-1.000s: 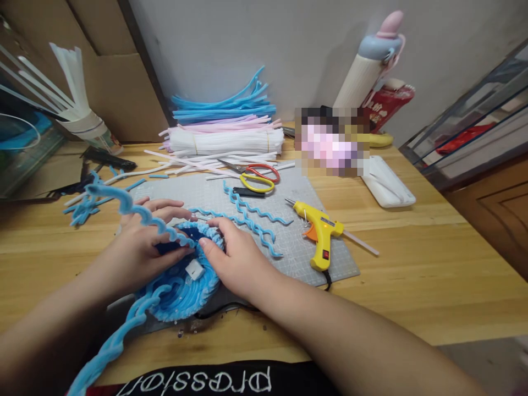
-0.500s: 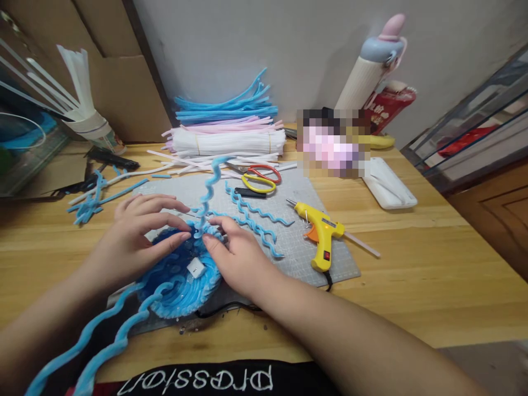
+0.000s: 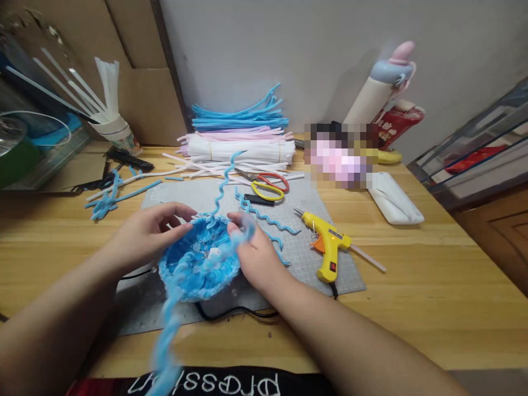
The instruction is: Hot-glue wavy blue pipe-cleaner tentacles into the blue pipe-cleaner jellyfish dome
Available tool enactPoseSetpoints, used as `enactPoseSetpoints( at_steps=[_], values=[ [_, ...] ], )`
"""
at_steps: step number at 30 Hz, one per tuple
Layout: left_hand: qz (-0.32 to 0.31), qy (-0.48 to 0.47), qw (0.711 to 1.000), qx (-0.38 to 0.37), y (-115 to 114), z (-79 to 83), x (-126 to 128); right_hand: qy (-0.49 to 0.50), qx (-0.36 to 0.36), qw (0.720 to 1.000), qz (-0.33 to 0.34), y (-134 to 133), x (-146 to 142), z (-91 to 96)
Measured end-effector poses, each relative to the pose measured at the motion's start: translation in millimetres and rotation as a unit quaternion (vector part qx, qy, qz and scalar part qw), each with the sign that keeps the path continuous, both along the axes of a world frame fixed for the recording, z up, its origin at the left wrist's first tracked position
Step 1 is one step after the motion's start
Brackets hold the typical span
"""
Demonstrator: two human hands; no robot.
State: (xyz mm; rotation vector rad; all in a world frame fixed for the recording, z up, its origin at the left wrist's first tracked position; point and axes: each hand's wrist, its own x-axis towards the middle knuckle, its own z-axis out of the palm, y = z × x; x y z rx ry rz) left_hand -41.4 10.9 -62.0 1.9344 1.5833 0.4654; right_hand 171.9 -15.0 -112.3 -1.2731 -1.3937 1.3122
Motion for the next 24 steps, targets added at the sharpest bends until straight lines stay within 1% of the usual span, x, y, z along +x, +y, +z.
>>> enactPoseSetpoints(
  at_steps=[3, 6, 8, 10, 12, 14, 17, 19, 21, 22, 24],
  values=[
    [-0.022, 0.013, 1.0, -0.001, -2, 0.7, -3, 0.004, -0.004, 1.0, -0.008, -3, 0, 3.0],
    [-0.041, -0.002, 0.999, -0.02, -6, 0.6, -6, 0.013, -0.013, 1.0, -0.021, -6, 2, 8.7],
    [-0.048, -0.013, 0.998, -0.038, -8, 0.7, -8, 0.044, -0.028, 0.998, -0.03, -8, 3, 12.9],
    [-0.055, -0.002, 0.997, -0.054, -11, 1.6, -10, 0.078, -0.043, 0.995, -0.039, -10, 3, 15.6],
    [-0.065, 0.022, 0.995, -0.068, -13, 3.7, -12, 0.104, -0.047, 0.992, -0.044, -11, 3, 15.8],
    [-0.071, 0.038, 0.993, -0.084, -16, 6.4, -14, 0.122, -0.042, 0.991, -0.033, -12, 0, 13.4],
    [-0.061, 0.021, 0.993, -0.102, -18, 9.5, -16, 0.152, -0.048, 0.987, -0.008, -12, -5, 7.6],
    [-0.047, -0.011, 0.995, -0.084, -18, 9.5, -18, 0.169, -0.066, 0.983, -0.005, -11, -7, 4.3],
    [-0.036, -0.048, 0.997, -0.038, -17, 7.8, -19, 0.184, -0.073, 0.98, -0.006, -10, -8, 2.1],
    [-0.038, -0.067, 0.997, -0.012, -16, 6.6, -20, 0.189, -0.072, 0.979, -0.005, -9, -8, 1.4],
    [-0.064, -0.103, 0.992, 0.025, -13, 4.1, -20, 0.195, -0.081, 0.977, -0.005, -8, -8, 0.6]
  ],
)
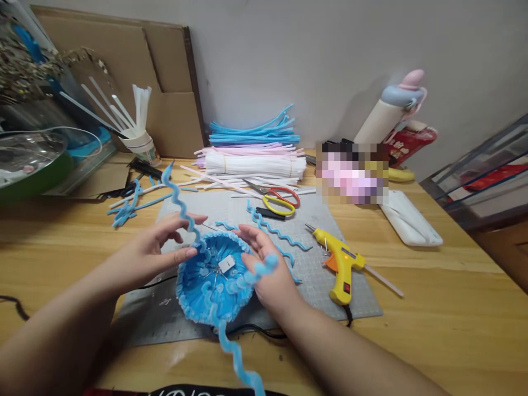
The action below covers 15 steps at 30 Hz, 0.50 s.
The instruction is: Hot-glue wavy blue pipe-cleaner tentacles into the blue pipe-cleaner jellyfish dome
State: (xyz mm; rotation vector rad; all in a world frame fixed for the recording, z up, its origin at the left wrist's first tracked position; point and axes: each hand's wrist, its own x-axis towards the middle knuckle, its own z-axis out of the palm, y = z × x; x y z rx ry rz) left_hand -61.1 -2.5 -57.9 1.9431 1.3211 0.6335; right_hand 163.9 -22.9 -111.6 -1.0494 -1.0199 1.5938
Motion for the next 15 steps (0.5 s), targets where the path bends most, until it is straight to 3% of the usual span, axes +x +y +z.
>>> enactPoseSetpoints(
  at_steps=[6, 15],
  values=[
    [-0.062, -0.054, 0.997, 0.007, 1.0, -1.4, 3.6, -0.005, -0.024, 0.999, -0.028, 3.4, -0.9, -4.2],
    [-0.095, -0.01, 0.993, 0.073, -2.1, -0.8, 0.4, -0.02, -0.02, 0.999, -0.039, 1.0, -0.7, -5.0]
  ],
)
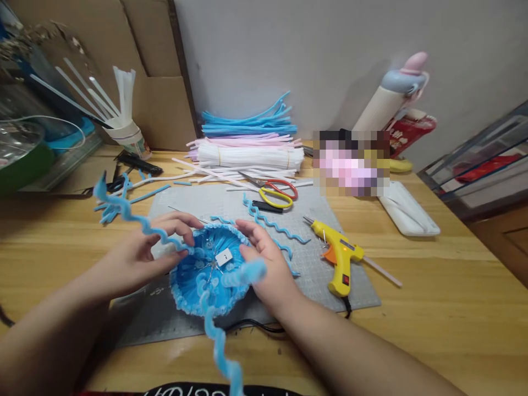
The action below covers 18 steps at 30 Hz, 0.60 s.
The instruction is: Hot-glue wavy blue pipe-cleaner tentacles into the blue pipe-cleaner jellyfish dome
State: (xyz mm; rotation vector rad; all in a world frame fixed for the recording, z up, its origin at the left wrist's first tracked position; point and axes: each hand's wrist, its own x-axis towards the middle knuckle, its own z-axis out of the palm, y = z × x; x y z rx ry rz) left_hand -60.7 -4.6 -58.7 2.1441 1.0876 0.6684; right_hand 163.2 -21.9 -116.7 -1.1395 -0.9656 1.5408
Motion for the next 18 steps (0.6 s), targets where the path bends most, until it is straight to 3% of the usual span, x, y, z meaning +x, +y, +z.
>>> enactPoseSetpoints(
  at_steps=[5, 11, 18],
  values=[
    [0.0, 0.003, 1.0, -0.003, 0.5, -3.2, 0.7, -0.001, 0.01, 1.0, 0.001, -0.9, -1.4, 1.9],
    [-0.015, 0.077, 0.997, 0.01, -3.7, -2.5, 3.0, -0.002, 0.007, 1.0, 0.016, -1.8, -2.0, 3.5],
    [0.008, 0.054, 0.999, 0.005, -2.0, -2.6, 3.3, -0.012, 0.011, 1.0, 0.007, -2.0, -2.0, 4.8]
  ],
)
